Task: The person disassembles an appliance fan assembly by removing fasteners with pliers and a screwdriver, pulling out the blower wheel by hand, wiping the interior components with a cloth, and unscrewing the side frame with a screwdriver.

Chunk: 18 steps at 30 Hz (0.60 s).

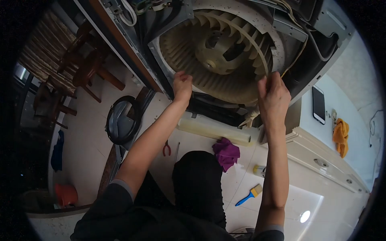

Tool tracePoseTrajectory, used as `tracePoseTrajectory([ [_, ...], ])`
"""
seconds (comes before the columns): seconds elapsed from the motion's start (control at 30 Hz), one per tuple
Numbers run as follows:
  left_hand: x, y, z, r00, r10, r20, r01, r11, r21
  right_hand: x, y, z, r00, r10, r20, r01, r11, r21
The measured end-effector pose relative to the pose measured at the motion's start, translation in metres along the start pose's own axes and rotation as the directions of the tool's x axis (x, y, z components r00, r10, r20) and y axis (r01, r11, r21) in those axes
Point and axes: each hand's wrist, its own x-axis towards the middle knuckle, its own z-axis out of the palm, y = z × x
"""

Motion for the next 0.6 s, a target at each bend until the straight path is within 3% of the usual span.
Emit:
tracePoseTrajectory([
  [0.2,-0.004,0.007,0.007,0.996,0.016,0.086,-0.022,0.998,0.065,0.004,0.007,0.003,1.000,0.007,0.002,-0.007,1.000,0.023],
  [0.27,-0.006,0.015,0.002,0.988,0.140,0.072,-0.140,0.990,-0.001,0.004,0.009,-0.002,0.999,0.012,0.035,-0.013,0.999,0.047],
  [0.3,-0.010,0.032,-0.003,0.977,0.121,0.174,-0.108,0.991,-0.081,0.004,0.009,-0.005,0.998,0.001,0.070,-0.006,0.996,0.085],
  [0.33,-0.015,0.046,-0.001,0.977,0.118,0.180,-0.105,0.991,-0.080,0.004,0.010,-0.009,0.997,0.007,0.071,-0.012,0.997,0.081],
  [0.4,-0.024,0.067,0.008,0.917,0.308,0.253,-0.212,0.914,-0.346,0.001,0.010,-0.018,0.984,0.035,0.177,-0.085,0.955,0.284],
  [0.53,-0.030,0.095,0.031,0.837,0.419,0.351,-0.342,0.902,-0.263,-0.003,0.025,-0.015,0.988,0.021,0.153,-0.067,0.951,0.303],
  [0.6,-0.036,0.107,0.041,0.898,0.324,0.296,-0.332,0.943,-0.026,-0.002,0.024,-0.015,0.990,-0.044,0.132,0.005,0.959,0.282],
])
